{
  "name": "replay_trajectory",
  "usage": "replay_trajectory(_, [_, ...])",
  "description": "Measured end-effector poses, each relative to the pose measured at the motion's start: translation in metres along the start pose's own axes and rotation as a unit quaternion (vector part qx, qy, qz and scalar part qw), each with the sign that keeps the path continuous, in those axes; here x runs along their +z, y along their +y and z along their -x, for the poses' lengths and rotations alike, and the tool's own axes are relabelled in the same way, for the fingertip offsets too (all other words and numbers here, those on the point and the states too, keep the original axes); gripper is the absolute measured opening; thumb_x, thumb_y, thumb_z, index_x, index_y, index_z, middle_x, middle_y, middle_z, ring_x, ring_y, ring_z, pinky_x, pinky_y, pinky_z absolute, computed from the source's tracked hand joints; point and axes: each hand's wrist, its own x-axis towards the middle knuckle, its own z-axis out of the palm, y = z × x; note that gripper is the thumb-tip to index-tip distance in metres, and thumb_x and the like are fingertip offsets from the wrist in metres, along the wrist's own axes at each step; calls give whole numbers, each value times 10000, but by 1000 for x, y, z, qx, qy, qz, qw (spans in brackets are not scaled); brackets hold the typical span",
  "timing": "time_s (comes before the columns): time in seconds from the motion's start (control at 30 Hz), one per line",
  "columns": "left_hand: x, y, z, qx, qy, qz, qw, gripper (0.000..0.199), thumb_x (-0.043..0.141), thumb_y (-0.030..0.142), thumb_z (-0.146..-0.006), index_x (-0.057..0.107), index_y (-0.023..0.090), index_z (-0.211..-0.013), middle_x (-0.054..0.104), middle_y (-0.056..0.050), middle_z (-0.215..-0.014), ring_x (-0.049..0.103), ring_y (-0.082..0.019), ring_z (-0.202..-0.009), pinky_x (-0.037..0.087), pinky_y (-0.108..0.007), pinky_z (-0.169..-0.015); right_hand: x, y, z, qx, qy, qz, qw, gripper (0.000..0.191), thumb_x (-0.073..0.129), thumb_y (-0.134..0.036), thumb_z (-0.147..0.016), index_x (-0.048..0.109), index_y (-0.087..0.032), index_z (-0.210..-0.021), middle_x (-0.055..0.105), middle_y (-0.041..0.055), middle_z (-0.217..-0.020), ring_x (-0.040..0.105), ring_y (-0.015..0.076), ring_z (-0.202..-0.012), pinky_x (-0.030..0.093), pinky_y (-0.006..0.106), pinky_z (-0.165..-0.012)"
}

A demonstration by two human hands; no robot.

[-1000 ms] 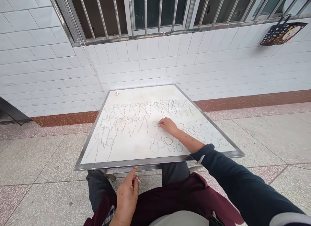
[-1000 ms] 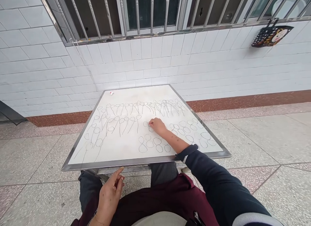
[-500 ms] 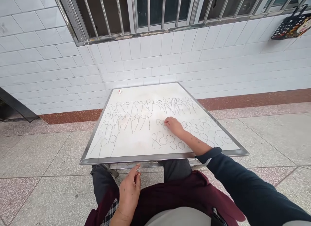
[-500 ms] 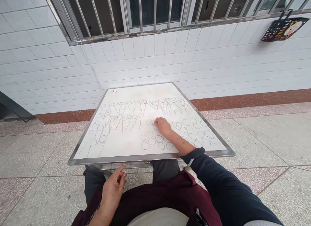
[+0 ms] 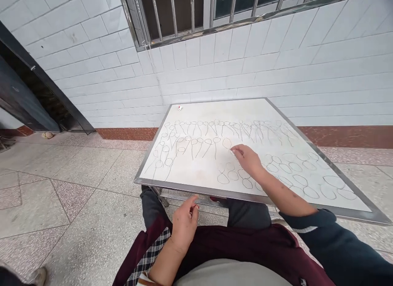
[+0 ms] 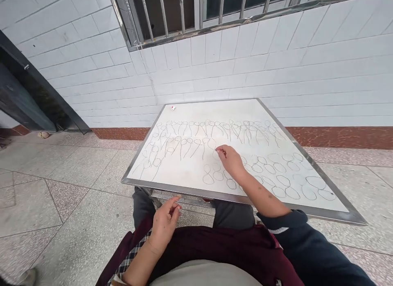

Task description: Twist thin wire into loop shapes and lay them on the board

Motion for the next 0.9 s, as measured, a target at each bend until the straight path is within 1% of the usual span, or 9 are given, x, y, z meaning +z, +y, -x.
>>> replay_trajectory(0.07, [-1, 1, 0, -23, 19, 87, 996, 332, 524, 268, -852, 636, 222, -1160, 681, -60, -942, 610, -185, -841, 489, -340, -830, 10, -15, 12, -40, -9, -38, 998, 220, 449, -315, -864, 619, -206, -949, 632, 70, -972, 575, 187, -797, 440, 315, -688])
replay_trajectory(0.13, [-1, 2, -1, -43, 40, 159, 986, 326, 565, 290, -831, 650, 213, -1136, 673, -71, -952, 597, -192, -845, 489, -334, -801, 22, -33, 29, -83, -40, -67, 993, 202, 468, -321, -852, 626, -213, -917, 623, 60, -918, 569, 179, -747, 449, 307, -657])
replay_trajectory(0.23, [-3, 2, -7, -70, 74, 209, 973, 374, 596, 303, -812, 610, 196, -1170, 667, -80, -948, 597, -183, -816, 500, -293, -700, 43, -58, 60, -147, -105, -89, 980, 190, 467, -319, -864, 613, -219, -932, 581, 35, -811, 539, 160, -650, 450, 290, -589])
replay_trajectory(0.33, [-8, 3, -13, -91, 116, 253, 956, 448, 603, 296, -813, 524, 180, -1239, 661, -86, -960, 610, -169, -814, 508, -287, -703, 64, -79, 88, -225, -138, -88, 960, 172, 448, -278, -891, 598, -214, -943, 557, 35, -813, 544, 161, -674, 464, 292, -614])
replay_trajectory(0.4, [-13, 5, -16, -100, 147, 308, 934, 468, 626, 284, -803, 504, 175, -1242, 660, -88, -975, 614, -162, -833, 503, -290, -737, 74, -90, 101, -272, -153, -86, 946, 174, 430, -245, -908, 591, -211, -963, 561, 44, -846, 554, 164, -705, 469, 297, -639])
replay_trajectory(0.53, [-24, 9, -17, -102, 197, 453, 863, 443, 722, 235, -730, 566, 152, -1135, 683, -61, -878, 618, -142, -790, 480, -276, -745, 88, -109, 115, -327, -167, -87, 926, 178, 425, -208, -922, 595, -213, -974, 575, 52, -864, 571, 177, -766, 474, 308, -679])
replay_trajectory(0.63, [-29, 11, -15, -94, 209, 485, 844, 405, 741, 217, -711, 589, 154, -1080, 687, -32, -808, 626, -135, -770, 473, -278, -756, 94, -119, 119, -317, -172, -105, 927, 167, 443, -205, -917, 605, -218, -956, 593, 52, -869, 581, 186, -817, 479, 316, -715])
replay_trajectory(0.77, [-35, 11, -15, -88, 211, 498, 836, 398, 736, 212, -716, 586, 175, -1082, 688, -7, -795, 631, -122, -770, 463, -279, -795, 98, -126, 119, -242, -197, -154, 938, 124, 509, -232, -882, 607, -223, -958, 624, 34, -862, 588, 177, -780, 478, 312, -705])
replay_trajectory(0.9, [-39, 14, -17, -91, 217, 500, 834, 435, 746, 196, -700, 585, 181, -1104, 689, -4, -813, 628, -119, -774, 460, -273, -794, 98, -129, 114, -174, -223, -214, 935, 113, 543, -273, -851, 616, -218, -917, 634, 24, -845, 588, 165, -746, 472, 303, -685])
